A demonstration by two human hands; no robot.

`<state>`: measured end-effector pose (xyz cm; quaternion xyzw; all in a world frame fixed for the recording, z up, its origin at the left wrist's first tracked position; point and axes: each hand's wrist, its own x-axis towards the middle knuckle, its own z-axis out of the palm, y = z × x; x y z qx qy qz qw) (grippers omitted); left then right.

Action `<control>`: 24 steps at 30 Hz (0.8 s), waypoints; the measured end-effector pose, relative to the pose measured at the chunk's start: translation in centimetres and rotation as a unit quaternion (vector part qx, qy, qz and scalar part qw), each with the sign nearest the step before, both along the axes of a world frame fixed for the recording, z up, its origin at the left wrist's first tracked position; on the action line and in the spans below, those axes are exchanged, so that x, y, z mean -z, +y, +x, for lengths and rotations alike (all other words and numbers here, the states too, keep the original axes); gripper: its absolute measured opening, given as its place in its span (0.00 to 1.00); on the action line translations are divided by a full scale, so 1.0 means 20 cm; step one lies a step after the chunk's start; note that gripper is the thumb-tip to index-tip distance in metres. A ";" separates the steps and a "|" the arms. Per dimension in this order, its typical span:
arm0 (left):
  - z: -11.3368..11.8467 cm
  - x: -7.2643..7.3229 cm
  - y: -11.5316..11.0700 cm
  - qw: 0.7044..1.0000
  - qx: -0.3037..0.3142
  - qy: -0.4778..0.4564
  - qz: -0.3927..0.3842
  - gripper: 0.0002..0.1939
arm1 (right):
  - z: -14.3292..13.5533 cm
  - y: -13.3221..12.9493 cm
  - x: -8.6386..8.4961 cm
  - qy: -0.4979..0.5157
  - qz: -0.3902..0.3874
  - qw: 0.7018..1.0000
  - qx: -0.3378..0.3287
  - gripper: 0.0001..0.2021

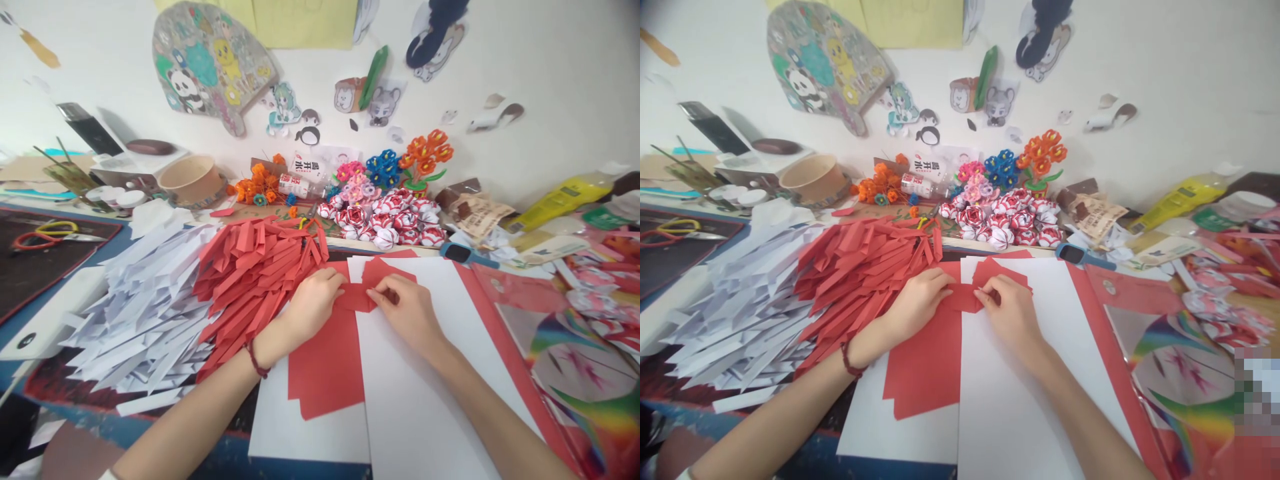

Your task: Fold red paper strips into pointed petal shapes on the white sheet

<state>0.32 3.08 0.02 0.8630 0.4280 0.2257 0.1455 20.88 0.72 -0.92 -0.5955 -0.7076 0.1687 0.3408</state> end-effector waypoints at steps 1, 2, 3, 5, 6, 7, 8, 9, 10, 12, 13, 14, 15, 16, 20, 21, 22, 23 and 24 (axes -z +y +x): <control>0.00 0.00 0.00 1.000 0.001 0.001 -0.001 0.08 | 0.00 0.00 0.00 0.004 0.002 1.000 -0.001 0.08; 0.00 0.00 -0.01 1.000 -0.001 0.001 -0.002 0.09 | 0.00 0.00 0.01 0.008 0.005 1.000 -0.002 0.07; 0.00 0.00 -0.01 1.000 -0.004 -0.002 -0.003 0.10 | 0.00 0.00 0.01 0.012 0.007 1.000 -0.004 0.06; 0.00 0.00 -0.01 1.000 -0.011 -0.018 -0.006 0.10 | 0.00 0.01 0.02 0.013 0.008 1.000 -0.008 0.03; 0.00 0.01 -0.01 0.999 -0.014 -0.029 -0.008 0.10 | 0.00 0.01 0.02 0.011 0.008 1.000 -0.009 0.02; 0.00 0.01 0.00 0.999 -0.016 -0.041 -0.011 0.10 | 0.01 0.01 0.02 0.010 0.008 1.000 -0.010 0.01; 0.00 0.02 0.00 0.998 -0.016 -0.051 -0.015 0.09 | 0.01 0.01 0.02 0.008 0.007 1.000 -0.012 0.01; -0.01 0.02 0.00 0.998 -0.015 -0.060 -0.019 0.09 | 0.01 0.01 0.02 0.006 0.007 1.000 -0.016 0.01; -0.01 0.03 0.01 0.997 -0.013 -0.066 -0.025 0.08 | 0.01 0.01 0.02 0.002 0.004 1.000 -0.022 0.02; -0.02 0.03 0.01 0.997 -0.007 -0.070 -0.038 0.07 | 0.01 0.00 0.01 -0.012 -0.004 0.999 -0.037 0.03; -0.02 0.03 0.01 0.997 -0.004 -0.069 -0.044 0.07 | 0.01 0.00 0.00 -0.021 -0.009 0.999 -0.042 0.03; -0.02 0.03 0.01 0.997 -0.002 -0.068 -0.048 0.07 | 0.01 0.00 0.00 -0.029 -0.012 0.999 -0.045 0.03; -0.02 0.03 0.01 0.997 -0.001 -0.067 -0.050 0.07 | 0.01 0.00 -0.01 -0.035 -0.013 0.998 -0.045 0.03; -0.02 0.03 0.01 0.997 -0.002 -0.066 -0.051 0.07 | 0.01 0.00 -0.01 -0.039 -0.012 0.998 -0.044 0.03; -0.01 0.03 0.01 0.996 -0.003 -0.072 -0.054 0.06 | 0.01 -0.01 0.00 -0.050 0.005 0.998 -0.042 0.04; -0.01 0.03 0.01 0.996 -0.001 -0.076 -0.055 0.06 | 0.01 -0.01 0.00 -0.054 0.009 0.998 -0.041 0.04; -0.01 0.03 0.00 0.995 0.001 -0.082 -0.057 0.06 | 0.02 -0.01 0.00 -0.061 0.012 0.997 -0.040 0.04; 0.00 0.02 0.00 0.995 0.004 -0.087 -0.058 0.06 | 0.02 -0.01 0.00 -0.069 0.014 0.997 -0.039 0.05; 0.00 0.02 0.00 0.994 0.008 -0.090 -0.060 0.07 | 0.03 -0.01 0.00 -0.080 0.017 0.996 -0.038 0.05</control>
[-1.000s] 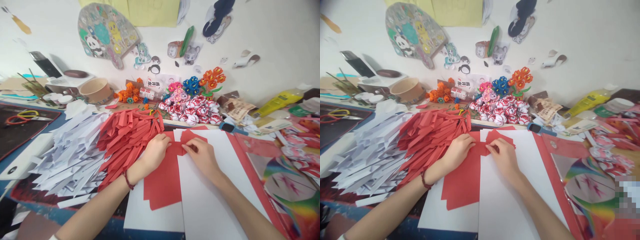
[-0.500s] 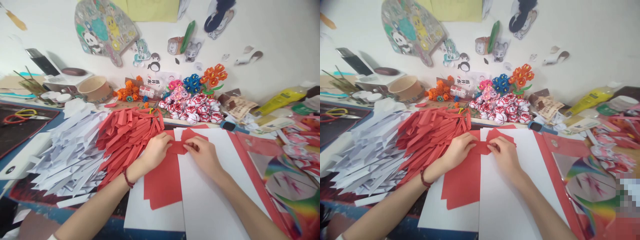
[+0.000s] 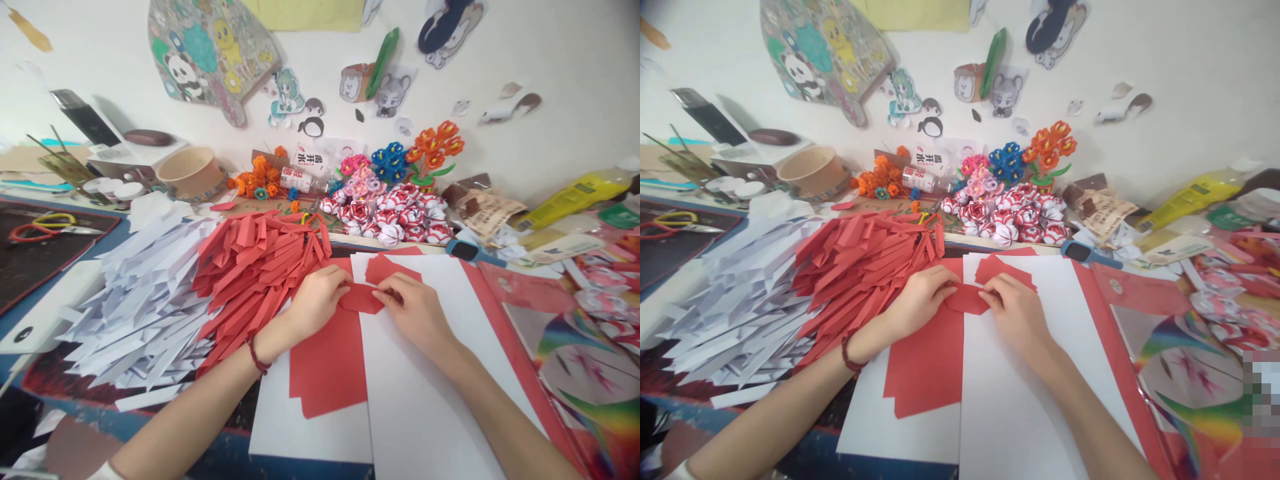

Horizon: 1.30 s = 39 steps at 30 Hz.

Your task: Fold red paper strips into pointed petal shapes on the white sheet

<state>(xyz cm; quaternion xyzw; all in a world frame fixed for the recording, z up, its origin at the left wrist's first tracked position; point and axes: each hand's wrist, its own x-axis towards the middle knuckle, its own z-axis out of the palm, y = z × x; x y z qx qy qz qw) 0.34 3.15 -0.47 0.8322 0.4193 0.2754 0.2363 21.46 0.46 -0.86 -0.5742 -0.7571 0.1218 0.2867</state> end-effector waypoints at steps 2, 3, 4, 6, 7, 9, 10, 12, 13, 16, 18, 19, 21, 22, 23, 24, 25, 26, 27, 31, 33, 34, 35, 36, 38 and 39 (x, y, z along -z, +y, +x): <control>0.01 0.00 0.00 1.000 0.008 0.000 0.003 0.08 | 0.01 0.00 0.00 -0.021 0.004 1.000 -0.002 0.06; 0.01 0.00 0.00 1.000 0.010 0.004 0.007 0.09 | 0.02 0.00 -0.01 -0.028 0.007 1.000 -0.004 0.06; 0.02 0.00 -0.01 1.000 0.011 0.009 0.013 0.09 | 0.03 0.00 -0.01 -0.034 0.009 0.999 -0.007 0.06; 0.03 0.00 -0.01 0.999 0.010 0.019 0.025 0.09 | 0.03 -0.01 -0.01 -0.043 0.013 0.999 -0.013 0.06; 0.03 0.00 -0.01 0.999 0.009 0.023 0.030 0.09 | 0.04 -0.01 -0.01 -0.047 0.014 0.999 -0.014 0.05; 0.03 0.00 -0.01 0.999 0.006 0.032 0.036 0.10 | 0.04 -0.01 -0.01 -0.051 0.012 0.999 -0.015 0.05; 0.03 0.00 -0.01 0.999 0.006 0.037 0.039 0.10 | 0.04 -0.01 -0.01 -0.049 0.010 0.999 -0.016 0.05; 0.03 0.00 -0.01 0.998 0.004 0.046 0.042 0.11 | 0.04 -0.01 -0.01 -0.039 0.007 0.999 -0.018 0.05; 0.03 0.00 -0.01 0.998 0.002 0.050 0.044 0.11 | 0.03 -0.01 -0.01 -0.031 0.007 0.999 -0.020 0.05; 0.03 0.00 -0.01 0.997 -0.003 0.057 0.051 0.11 | 0.03 -0.01 -0.01 -0.006 0.012 1.000 -0.021 0.05; 0.03 0.01 -0.01 0.997 0.000 0.060 0.058 0.12 | 0.03 0.00 -0.01 0.005 0.016 1.000 -0.019 0.05; 0.03 0.01 -0.01 0.996 0.005 0.061 0.061 0.12 | 0.02 0.00 0.00 0.007 0.020 1.000 -0.018 0.05; 0.03 0.01 -0.01 0.995 0.013 0.068 0.074 0.13 | 0.02 0.00 0.00 0.009 0.033 0.999 -0.022 0.05; 0.03 0.01 -0.01 0.994 0.017 0.075 0.082 0.14 | 0.02 0.00 0.00 0.009 0.041 0.999 -0.025 0.06; 0.02 0.01 -0.01 0.992 0.019 0.084 0.091 0.15 | 0.02 0.00 0.00 0.007 0.048 0.998 -0.030 0.07; 0.02 0.01 -0.01 0.990 0.023 0.095 0.101 0.15 | 0.02 -0.01 0.00 0.002 0.053 0.998 -0.033 0.07; 0.02 0.00 -0.01 0.987 0.027 0.110 0.113 0.15 | 0.02 -0.01 0.00 -0.009 0.058 0.998 -0.035 0.08; 0.01 0.00 -0.02 0.983 0.034 0.128 0.126 0.15 | 0.02 -0.02 0.00 -0.026 0.062 0.997 -0.036 0.09; 0.01 -0.01 -0.02 0.978 0.043 0.149 0.140 0.14 | 0.02 -0.03 0.00 -0.048 0.067 0.996 -0.035 0.10; 0.00 -0.03 -0.03 0.949 0.089 0.231 0.194 0.11 | 0.01 -0.06 -0.01 -0.151 0.112 0.981 -0.038 0.15; 0.00 -0.04 -0.04 0.936 0.104 0.254 0.220 0.10 | 0.00 -0.06 -0.02 -0.186 0.140 0.971 -0.055 0.15; 0.00 -0.03 -0.04 0.930 0.109 0.262 0.234 0.10 | 0.00 -0.07 -0.03 -0.200 0.154 0.965 -0.065 0.14; 0.00 -0.03 -0.04 0.924 0.113 0.270 0.247 0.09 | -0.01 -0.07 -0.04 -0.212 0.166 0.960 -0.074 0.14; 0.00 -0.03 -0.04 0.918 0.116 0.277 0.260 0.09 | -0.01 -0.07 -0.04 -0.224 0.176 0.955 -0.080 0.14; 0.00 -0.01 -0.04 0.909 0.118 0.286 0.280 0.09 | -0.02 -0.07 -0.05 -0.248 0.192 0.946 -0.083 0.14; 0.00 -0.01 -0.05 0.906 0.119 0.288 0.287 0.09 | -0.02 -0.07 -0.06 -0.259 0.195 0.942 -0.082 0.14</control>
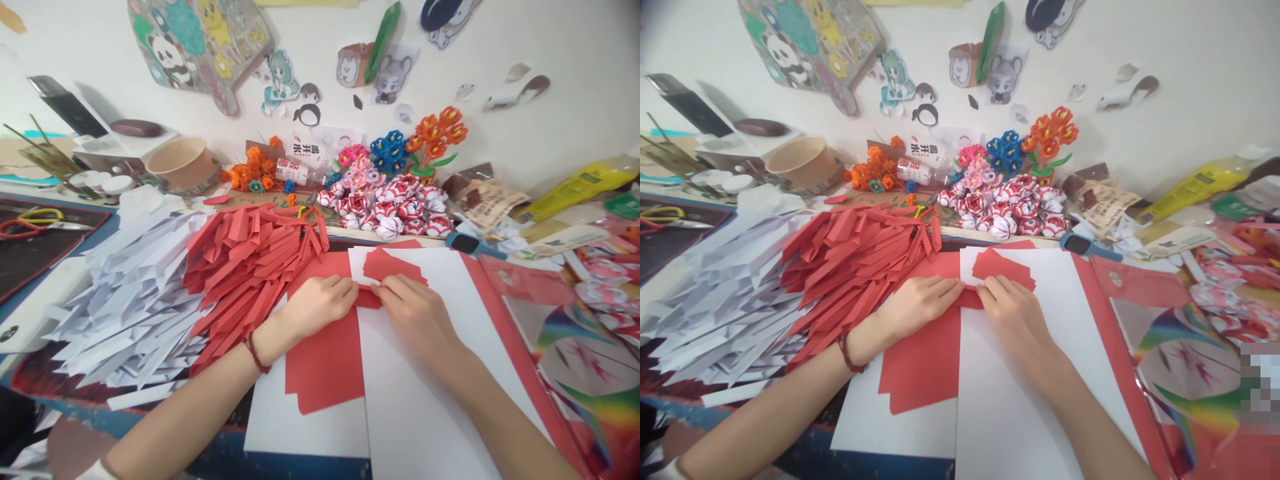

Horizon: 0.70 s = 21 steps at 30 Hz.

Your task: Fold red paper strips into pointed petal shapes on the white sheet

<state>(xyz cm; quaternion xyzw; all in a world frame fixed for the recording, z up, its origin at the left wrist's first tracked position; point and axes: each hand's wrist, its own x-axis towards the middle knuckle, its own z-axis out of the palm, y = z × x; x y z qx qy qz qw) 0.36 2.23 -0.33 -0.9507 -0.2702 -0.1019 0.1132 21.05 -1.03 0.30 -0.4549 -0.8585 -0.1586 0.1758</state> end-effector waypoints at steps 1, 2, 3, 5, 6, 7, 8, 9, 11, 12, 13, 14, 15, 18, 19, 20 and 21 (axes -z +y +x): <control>0.00 0.00 0.00 1.000 0.002 0.001 0.006 0.09 | 0.00 0.00 0.00 -0.009 0.003 1.000 0.001 0.15; 0.00 0.01 0.00 1.000 0.004 0.001 0.010 0.09 | -0.01 0.00 0.00 -0.015 0.006 1.000 0.002 0.16; 0.00 0.01 0.00 1.000 0.006 0.001 0.012 0.10 | -0.01 0.00 0.00 -0.018 0.007 1.000 0.002 0.16; 0.00 0.01 -0.01 1.000 0.009 0.000 0.014 0.11 | -0.01 0.00 0.00 -0.018 0.007 1.000 0.003 0.16; 0.01 0.01 -0.01 1.000 0.010 0.000 0.016 0.12 | -0.01 0.00 0.00 -0.017 0.007 1.000 0.003 0.16; 0.01 0.01 -0.01 1.000 0.012 0.001 0.020 0.12 | -0.01 0.00 0.01 -0.015 0.008 1.000 0.004 0.16; 0.01 0.01 -0.01 1.000 0.012 0.004 0.027 0.12 | -0.01 0.00 0.01 -0.016 0.009 1.000 0.006 0.15; 0.01 0.01 -0.01 0.999 0.014 0.007 0.037 0.12 | -0.01 0.00 0.01 -0.017 0.011 1.000 0.007 0.15; 0.01 0.01 -0.01 0.998 0.020 0.014 0.059 0.11 | -0.01 0.00 0.01 -0.022 0.013 1.000 0.008 0.14; 0.02 0.01 -0.01 0.997 0.024 0.017 0.068 0.11 | -0.01 -0.01 0.01 -0.025 0.013 1.000 0.007 0.13; 0.02 0.02 -0.01 0.997 0.029 0.018 0.075 0.11 | -0.01 -0.01 0.01 -0.029 0.012 1.000 0.005 0.12; 0.02 0.02 -0.01 0.996 0.033 0.018 0.079 0.11 | -0.01 -0.01 0.01 -0.032 0.011 0.999 0.002 0.11; 0.02 0.02 -0.01 0.996 0.036 0.018 0.081 0.10 | -0.01 -0.01 0.01 -0.036 0.009 0.999 -0.001 0.11; 0.02 0.02 -0.01 0.996 0.039 0.021 0.080 0.10 | -0.01 -0.01 0.00 -0.042 0.001 0.999 -0.004 0.11; 0.02 0.02 -0.01 0.996 0.039 0.021 0.080 0.10 | -0.01 -0.01 -0.01 -0.042 -0.003 0.999 -0.003 0.11; 0.02 0.02 -0.01 0.996 0.038 0.020 0.079 0.10 | -0.01 -0.01 -0.01 -0.040 -0.006 0.999 0.001 0.11; 0.01 0.03 -0.01 0.996 0.038 0.016 0.080 0.10 | 0.00 -0.02 -0.01 -0.038 -0.007 0.999 0.005 0.11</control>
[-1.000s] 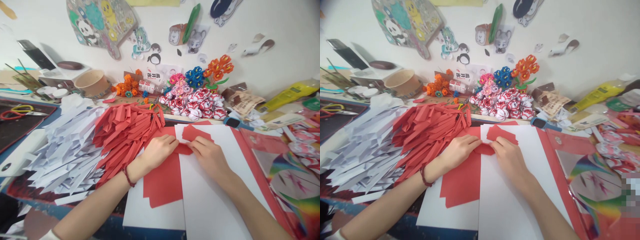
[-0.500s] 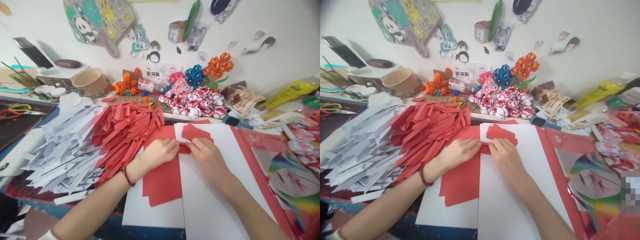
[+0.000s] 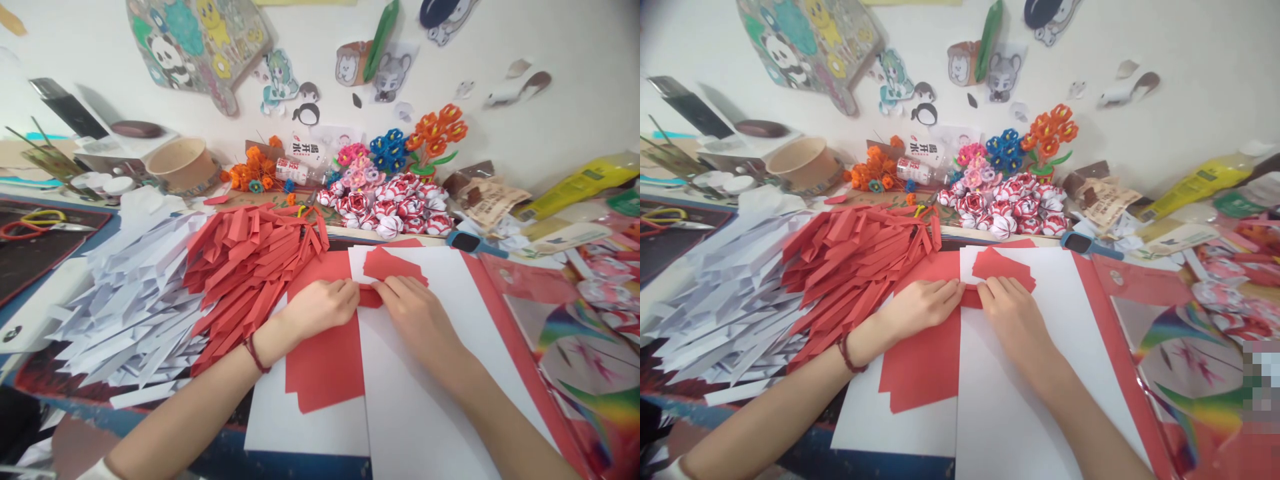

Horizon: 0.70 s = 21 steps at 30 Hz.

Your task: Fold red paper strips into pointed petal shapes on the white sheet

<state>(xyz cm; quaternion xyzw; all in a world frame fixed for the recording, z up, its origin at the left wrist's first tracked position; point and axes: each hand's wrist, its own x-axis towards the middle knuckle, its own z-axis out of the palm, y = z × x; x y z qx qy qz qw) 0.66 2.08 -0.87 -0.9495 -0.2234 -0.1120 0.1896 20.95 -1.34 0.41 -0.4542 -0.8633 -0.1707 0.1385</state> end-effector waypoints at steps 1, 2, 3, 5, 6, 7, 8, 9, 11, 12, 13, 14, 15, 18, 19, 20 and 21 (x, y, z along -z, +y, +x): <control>0.00 0.00 0.00 1.000 0.000 -0.004 0.002 0.10 | 0.00 0.00 0.00 0.002 0.000 1.000 0.005 0.12; 0.00 0.00 0.00 1.000 0.000 -0.008 0.004 0.10 | 0.00 0.00 0.00 0.003 0.000 1.000 0.009 0.12; 0.00 0.00 0.00 1.000 0.001 -0.011 0.006 0.09 | 0.00 0.00 0.00 0.002 0.000 1.000 0.012 0.12; 0.00 0.00 0.00 1.000 0.002 -0.013 0.010 0.09 | 0.01 -0.01 -0.01 -0.002 -0.003 1.000 0.022 0.11; 0.00 0.00 0.00 1.000 0.002 -0.013 0.011 0.09 | 0.00 -0.01 -0.01 -0.006 -0.005 1.000 0.028 0.11; 0.00 0.00 0.00 1.000 0.002 -0.013 0.011 0.09 | 0.00 -0.01 -0.01 -0.010 -0.006 0.999 0.032 0.11; 0.00 0.00 0.00 1.000 0.002 -0.012 0.010 0.09 | 0.00 -0.01 -0.02 -0.013 -0.006 0.999 0.035 0.11; 0.00 0.00 0.00 1.000 0.002 -0.010 0.009 0.09 | 0.00 -0.01 -0.02 -0.016 -0.005 0.999 0.037 0.11; -0.01 -0.01 0.00 1.000 0.001 -0.006 0.009 0.09 | 0.00 -0.02 -0.03 -0.022 -0.006 0.999 0.035 0.12; -0.01 -0.01 0.00 1.000 0.001 -0.006 0.009 0.08 | -0.01 -0.02 -0.03 -0.025 -0.007 0.999 0.036 0.12; -0.01 -0.01 0.00 1.000 0.001 -0.007 0.010 0.08 | -0.01 -0.01 -0.02 -0.026 -0.007 0.999 0.037 0.12; -0.01 -0.01 0.00 1.000 0.000 -0.009 0.012 0.08 | -0.01 -0.01 -0.02 -0.027 -0.007 0.999 0.036 0.12; -0.01 -0.01 0.00 1.000 0.000 -0.012 0.013 0.08 | -0.01 -0.01 -0.02 -0.028 -0.008 0.999 0.034 0.12; -0.01 -0.01 0.00 1.000 0.002 -0.018 0.016 0.08 | 0.00 -0.01 -0.02 -0.031 -0.005 0.999 0.024 0.11; -0.01 -0.01 0.00 1.000 0.005 -0.017 0.017 0.08 | 0.00 -0.01 -0.02 -0.034 -0.004 0.999 0.023 0.10; -0.01 -0.01 0.00 1.000 0.007 -0.016 0.018 0.08 | 0.00 -0.01 -0.02 -0.036 -0.002 0.999 0.023 0.11; -0.01 -0.01 0.00 1.000 0.008 -0.014 0.018 0.08 | 0.00 -0.01 -0.03 -0.037 0.002 0.999 0.023 0.11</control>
